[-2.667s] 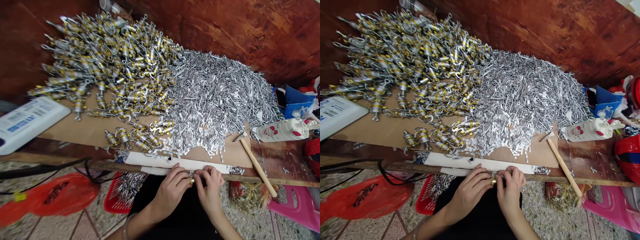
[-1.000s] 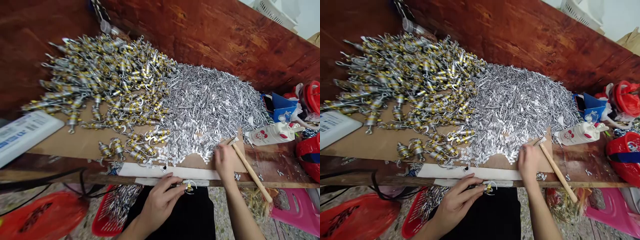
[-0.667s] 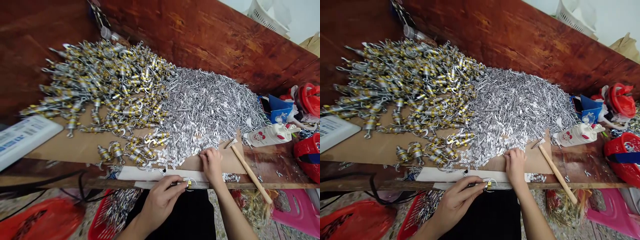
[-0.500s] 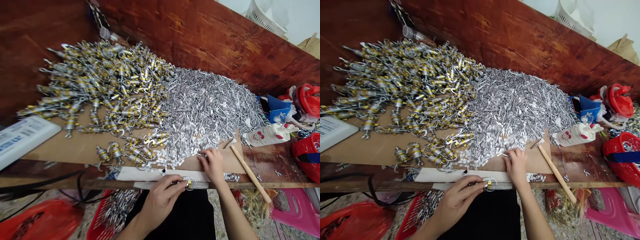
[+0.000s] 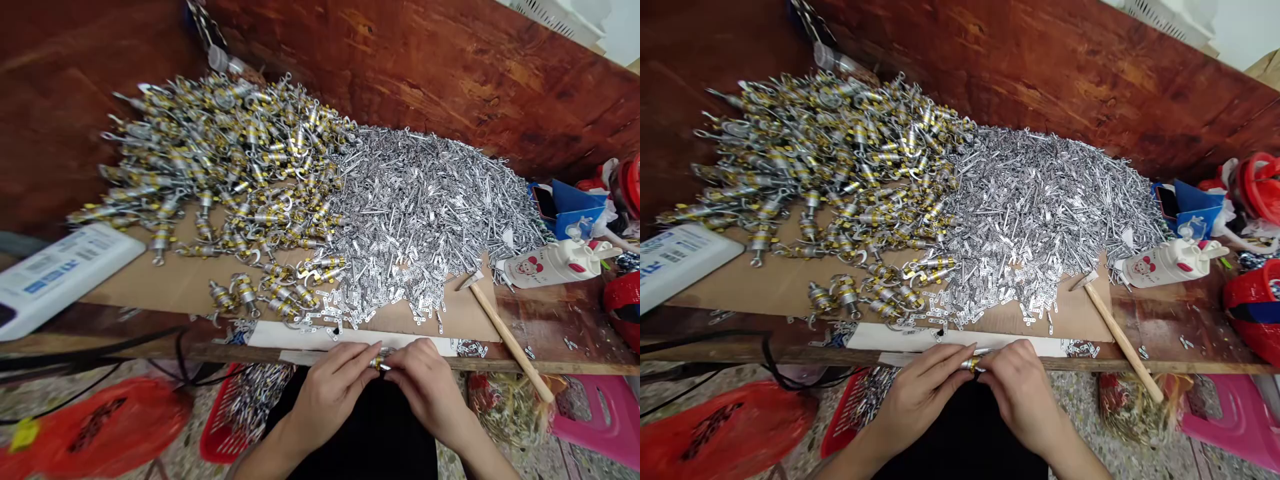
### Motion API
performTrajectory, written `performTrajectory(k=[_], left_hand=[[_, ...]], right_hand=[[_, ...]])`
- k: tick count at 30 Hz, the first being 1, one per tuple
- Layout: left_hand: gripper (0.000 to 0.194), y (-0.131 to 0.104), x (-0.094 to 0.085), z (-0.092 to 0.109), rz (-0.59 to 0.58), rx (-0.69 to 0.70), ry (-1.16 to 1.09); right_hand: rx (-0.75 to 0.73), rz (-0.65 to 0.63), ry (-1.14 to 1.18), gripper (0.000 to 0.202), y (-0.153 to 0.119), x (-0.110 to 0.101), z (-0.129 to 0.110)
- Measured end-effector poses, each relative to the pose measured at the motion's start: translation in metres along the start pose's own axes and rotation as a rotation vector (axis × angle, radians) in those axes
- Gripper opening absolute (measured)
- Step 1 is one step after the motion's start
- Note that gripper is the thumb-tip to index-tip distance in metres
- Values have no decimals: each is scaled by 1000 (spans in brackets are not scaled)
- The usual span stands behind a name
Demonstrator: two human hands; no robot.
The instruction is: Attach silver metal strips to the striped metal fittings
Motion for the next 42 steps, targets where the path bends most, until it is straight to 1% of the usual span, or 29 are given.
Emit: performTrajectory(k=[2,3,5,6,7,8,11,12,13,14,16,19,21,23,25,29,32,35,37,40,42], left_hand=[[21,0,3,4,-55,9,-30],[19,0,4,4,-78,4,-47],[17,-1,6,3,-105,-36,-90],[16,-1,7,0,-109,-66,-119],[15,-2,7,-3,-110,-100,-151],[14,-3,8,-6,-109,-132,-183],[13,-6,8,-13,-94,-195,-243],[12,-7,8,-14,-95,-202,-249],[12,-7,9,-15,-97,-208,-250],[12,-8,9,-15,-101,-212,-250],[12,-10,8,-15,-103,-220,-252],[12,-14,6,-16,-101,-238,-258],[12,-17,5,-17,-97,-256,-260],[11,-19,5,-20,-93,-286,-259],[10,-21,6,-23,-90,-320,-260],[11,-22,10,-23,-97,-350,-270],[12,-24,14,-20,-101,-353,-253],[12,-25,18,-19,-112,-360,-216],[12,-25,22,-19,-141,-348,-194],[14,-26,28,-16,-197,-295,-165],[13,-27,31,-14,-193,-235,-112]], right_hand=[[-103,-25,-36,14,-2,3,-13],[-130,-39,-34,14,-4,5,-15],[-120,-44,11,11,-7,5,-11],[-86,-17,39,9,-10,3,-5],[-39,39,62,10,-13,-3,2],[20,127,74,11,-17,-12,11],[229,452,42,9,-37,-45,36],[283,521,32,8,-43,-52,42],[318,554,31,8,-46,-55,45],[330,550,40,8,-46,-54,46],[298,464,74,8,-40,-45,41],[245,263,96,10,-33,-18,29],[232,173,104,11,-35,0,22],[224,160,119,7,-40,12,15],[214,198,113,6,-44,17,10],[181,287,27,4,-49,13,3],[113,292,-88,8,-48,10,-5],[29,264,-212,11,-45,12,-14],[26,230,-207,13,-45,15,-13],[112,117,-101,12,-45,25,-2],[186,33,-55,13,-45,32,7]])
Point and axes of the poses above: each hand's wrist, its own y-axis towards the middle knuckle, its own x-axis out of the palm, z = x × y, the point moved 9 cm from there along y, towards the middle knuckle, and after that the axes turned 15 degrees about -x, right-handed, at the moved point
